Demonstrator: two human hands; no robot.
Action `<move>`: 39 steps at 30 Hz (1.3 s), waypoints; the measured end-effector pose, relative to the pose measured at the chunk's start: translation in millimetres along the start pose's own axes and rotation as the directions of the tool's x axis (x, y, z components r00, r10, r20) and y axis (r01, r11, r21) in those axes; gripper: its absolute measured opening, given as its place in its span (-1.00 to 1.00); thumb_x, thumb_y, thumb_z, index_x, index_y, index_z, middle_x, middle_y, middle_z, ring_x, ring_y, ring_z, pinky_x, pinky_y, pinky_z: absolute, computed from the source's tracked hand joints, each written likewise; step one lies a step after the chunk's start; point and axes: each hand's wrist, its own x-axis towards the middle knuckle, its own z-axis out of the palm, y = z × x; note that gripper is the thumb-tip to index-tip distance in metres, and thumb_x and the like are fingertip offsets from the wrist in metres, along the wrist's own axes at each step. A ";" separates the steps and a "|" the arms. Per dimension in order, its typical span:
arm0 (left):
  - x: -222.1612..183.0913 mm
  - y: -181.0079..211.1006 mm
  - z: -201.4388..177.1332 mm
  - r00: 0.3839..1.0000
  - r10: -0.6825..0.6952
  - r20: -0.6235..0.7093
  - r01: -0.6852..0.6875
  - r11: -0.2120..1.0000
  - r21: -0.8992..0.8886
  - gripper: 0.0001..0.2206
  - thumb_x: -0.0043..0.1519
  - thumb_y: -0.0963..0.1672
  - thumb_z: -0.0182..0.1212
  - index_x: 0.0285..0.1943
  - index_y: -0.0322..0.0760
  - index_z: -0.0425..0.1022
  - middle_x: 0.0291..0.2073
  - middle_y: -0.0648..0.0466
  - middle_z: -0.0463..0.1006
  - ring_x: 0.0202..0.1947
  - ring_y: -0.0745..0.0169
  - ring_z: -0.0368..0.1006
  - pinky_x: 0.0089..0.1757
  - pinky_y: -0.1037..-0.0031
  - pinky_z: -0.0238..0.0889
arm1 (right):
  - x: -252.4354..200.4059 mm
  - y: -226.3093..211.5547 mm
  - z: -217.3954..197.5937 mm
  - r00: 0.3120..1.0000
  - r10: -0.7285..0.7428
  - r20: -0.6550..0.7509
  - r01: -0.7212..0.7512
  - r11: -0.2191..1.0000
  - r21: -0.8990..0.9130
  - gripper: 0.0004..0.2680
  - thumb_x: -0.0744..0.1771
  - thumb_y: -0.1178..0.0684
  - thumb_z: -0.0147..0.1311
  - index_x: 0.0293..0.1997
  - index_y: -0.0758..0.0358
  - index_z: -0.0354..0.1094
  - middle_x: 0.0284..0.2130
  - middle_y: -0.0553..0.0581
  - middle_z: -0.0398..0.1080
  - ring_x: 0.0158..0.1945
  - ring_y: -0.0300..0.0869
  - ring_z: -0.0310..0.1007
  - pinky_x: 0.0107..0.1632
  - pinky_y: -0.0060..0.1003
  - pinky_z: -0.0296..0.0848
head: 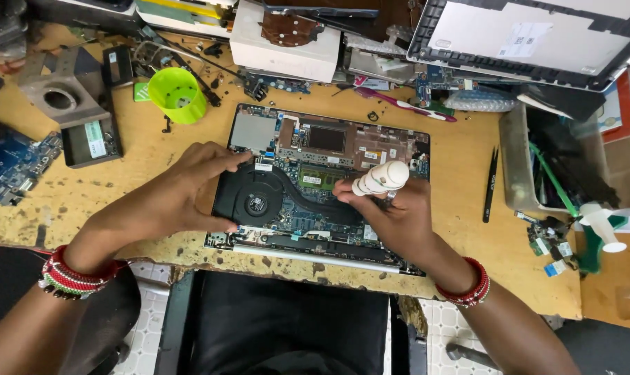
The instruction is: Opening a laptop casing by removing screws and prying the panel to inspect internal components.
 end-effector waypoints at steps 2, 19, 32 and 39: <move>2.4 1.7 2.6 0.992 -0.086 -0.092 0.093 0.993 0.074 -0.13 0.03 0.05 0.44 0.59 0.02 0.12 0.12 0.10 0.35 0.20 0.18 0.25 0.11 0.33 0.23 | -1.1 -0.3 1.0 0.998 0.063 -0.008 -0.063 0.996 0.056 -0.91 0.32 0.19 0.25 -0.15 0.36 0.55 -0.21 0.19 0.60 -0.09 -0.08 0.68 0.01 -0.24 0.73; 61.8 31.1 63.6 0.799 0.572 -0.186 -0.454 0.776 0.438 -0.84 0.17 -0.13 0.43 -0.10 -0.22 0.67 -0.12 0.02 0.44 0.01 -0.03 0.32 -0.09 0.14 0.21 | 5.7 -5.3 1.4 0.991 0.040 0.131 -0.049 0.996 0.068 -0.85 0.41 0.18 0.01 -0.02 0.41 0.49 -0.11 0.18 0.58 -0.02 -0.09 0.64 0.07 -0.25 0.64; 75.2 40.0 53.9 0.862 0.507 -0.006 -0.421 0.723 0.548 -0.94 0.12 -0.19 0.32 -0.27 -0.18 0.61 -0.26 0.08 0.42 -0.08 0.01 0.35 -0.05 0.18 0.24 | 12.9 -8.1 5.4 0.985 0.128 0.116 -0.137 0.988 0.075 -0.89 0.44 0.09 -0.02 -0.06 0.28 0.38 -0.15 0.13 0.53 -0.03 -0.10 0.58 0.06 -0.21 0.56; 83.9 50.9 51.4 0.807 0.583 0.090 -0.469 0.542 0.697 -0.83 0.08 -0.17 0.21 -0.20 -0.37 0.59 -0.19 -0.07 0.52 0.02 -0.09 0.36 0.06 0.16 0.23 | 3.2 6.2 5.5 0.994 0.108 -0.004 -0.107 0.991 -0.080 -0.90 0.33 0.12 0.26 -0.12 0.27 0.57 -0.22 0.09 0.61 -0.17 -0.19 0.65 -0.05 -0.31 0.64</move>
